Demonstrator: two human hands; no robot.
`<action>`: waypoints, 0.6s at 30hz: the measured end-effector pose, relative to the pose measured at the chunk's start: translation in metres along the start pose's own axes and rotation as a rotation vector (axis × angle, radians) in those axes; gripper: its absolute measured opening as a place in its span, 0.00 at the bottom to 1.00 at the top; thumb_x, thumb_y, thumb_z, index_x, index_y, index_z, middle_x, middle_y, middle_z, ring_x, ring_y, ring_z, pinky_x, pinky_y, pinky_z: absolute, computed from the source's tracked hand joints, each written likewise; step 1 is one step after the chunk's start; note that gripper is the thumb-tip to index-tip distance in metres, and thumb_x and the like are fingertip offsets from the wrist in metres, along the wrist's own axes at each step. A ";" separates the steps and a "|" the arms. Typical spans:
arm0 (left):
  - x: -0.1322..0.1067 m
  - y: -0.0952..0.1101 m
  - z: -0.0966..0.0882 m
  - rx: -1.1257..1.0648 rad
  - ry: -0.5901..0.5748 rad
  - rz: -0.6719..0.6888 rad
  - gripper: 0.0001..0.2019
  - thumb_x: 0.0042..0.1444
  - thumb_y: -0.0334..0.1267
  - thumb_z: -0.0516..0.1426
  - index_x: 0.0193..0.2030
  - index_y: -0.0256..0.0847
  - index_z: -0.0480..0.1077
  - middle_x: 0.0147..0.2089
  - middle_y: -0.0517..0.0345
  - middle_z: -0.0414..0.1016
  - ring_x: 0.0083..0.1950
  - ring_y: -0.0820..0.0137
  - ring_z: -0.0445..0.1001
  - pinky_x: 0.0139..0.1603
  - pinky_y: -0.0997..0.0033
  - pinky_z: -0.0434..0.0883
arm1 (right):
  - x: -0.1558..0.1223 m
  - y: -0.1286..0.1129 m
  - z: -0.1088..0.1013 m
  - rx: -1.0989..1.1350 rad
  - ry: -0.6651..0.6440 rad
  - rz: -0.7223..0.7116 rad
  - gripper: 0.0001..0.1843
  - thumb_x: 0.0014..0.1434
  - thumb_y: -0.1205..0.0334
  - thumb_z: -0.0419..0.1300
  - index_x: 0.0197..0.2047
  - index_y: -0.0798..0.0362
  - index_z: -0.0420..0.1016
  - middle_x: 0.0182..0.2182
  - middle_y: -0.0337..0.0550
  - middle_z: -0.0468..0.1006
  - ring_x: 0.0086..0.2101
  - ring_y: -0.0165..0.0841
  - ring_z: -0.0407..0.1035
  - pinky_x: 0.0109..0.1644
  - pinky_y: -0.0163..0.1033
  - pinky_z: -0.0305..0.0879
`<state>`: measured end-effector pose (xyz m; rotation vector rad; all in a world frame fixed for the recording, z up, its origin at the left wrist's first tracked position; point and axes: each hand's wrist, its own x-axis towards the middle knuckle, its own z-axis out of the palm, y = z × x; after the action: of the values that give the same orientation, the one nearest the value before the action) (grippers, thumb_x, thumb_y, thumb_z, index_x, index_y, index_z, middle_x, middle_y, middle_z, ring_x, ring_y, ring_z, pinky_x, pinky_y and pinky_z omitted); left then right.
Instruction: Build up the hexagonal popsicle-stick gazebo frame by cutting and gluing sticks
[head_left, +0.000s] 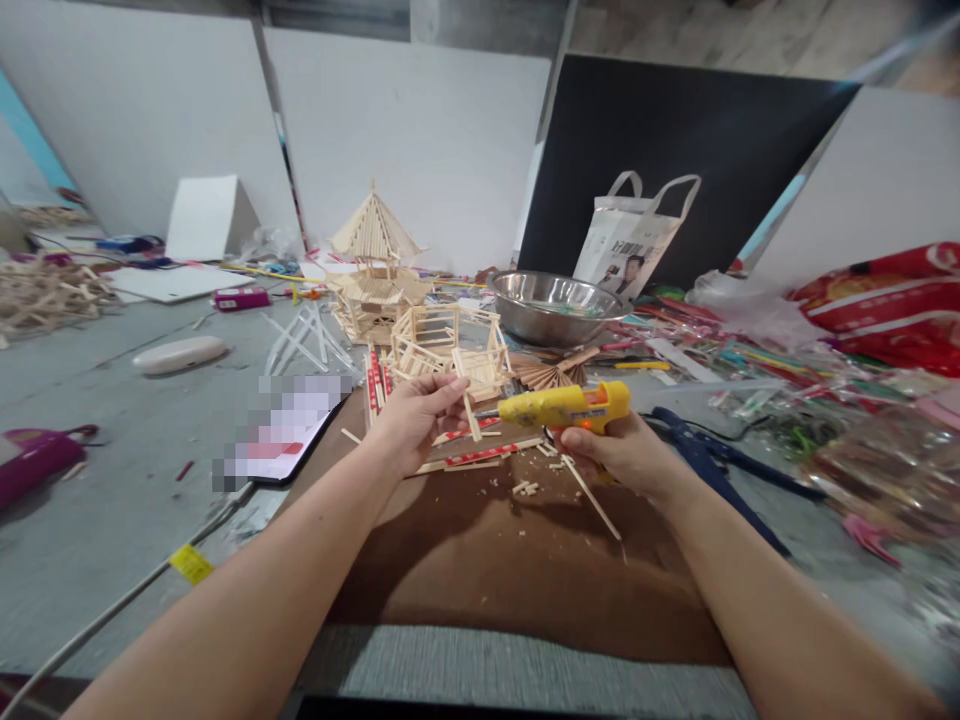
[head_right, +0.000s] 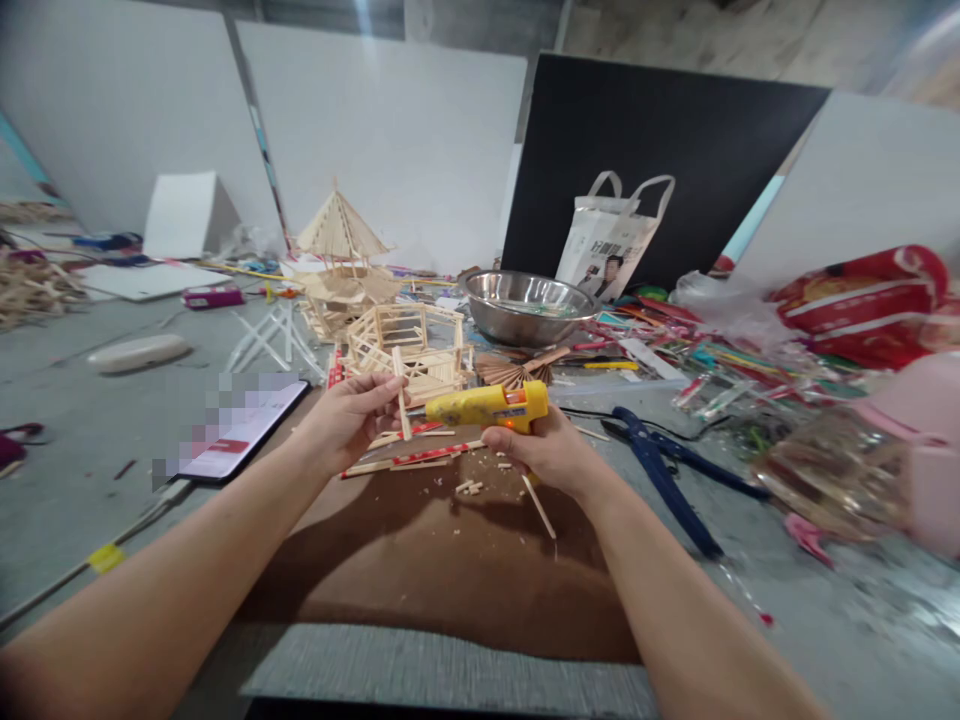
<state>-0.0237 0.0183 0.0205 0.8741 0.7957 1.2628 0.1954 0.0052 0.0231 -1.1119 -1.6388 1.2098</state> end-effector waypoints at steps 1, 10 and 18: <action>0.000 0.000 0.000 0.000 0.001 0.000 0.07 0.42 0.33 0.60 0.25 0.33 0.66 0.19 0.62 0.67 0.19 0.80 0.65 0.20 0.80 0.68 | 0.000 0.000 0.000 0.001 0.003 0.000 0.17 0.37 0.51 0.64 0.26 0.54 0.67 0.16 0.34 0.64 0.14 0.20 0.54 0.14 0.28 0.50; -0.001 0.001 -0.001 -0.002 -0.005 -0.008 0.06 0.42 0.33 0.60 0.25 0.33 0.66 0.20 0.62 0.68 0.20 0.80 0.66 0.20 0.80 0.68 | 0.000 -0.001 -0.001 0.002 -0.006 0.010 0.17 0.37 0.51 0.64 0.24 0.54 0.66 0.15 0.33 0.63 0.14 0.20 0.53 0.14 0.28 0.49; 0.000 0.001 -0.001 -0.005 -0.007 0.003 0.07 0.41 0.33 0.60 0.24 0.34 0.66 0.20 0.62 0.68 0.19 0.80 0.66 0.20 0.80 0.68 | -0.001 -0.003 0.000 0.055 -0.014 0.036 0.15 0.37 0.54 0.65 0.25 0.52 0.66 0.16 0.33 0.64 0.15 0.21 0.53 0.14 0.29 0.50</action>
<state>-0.0251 0.0188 0.0210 0.8755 0.7858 1.2628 0.1952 0.0041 0.0258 -1.1052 -1.5922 1.2809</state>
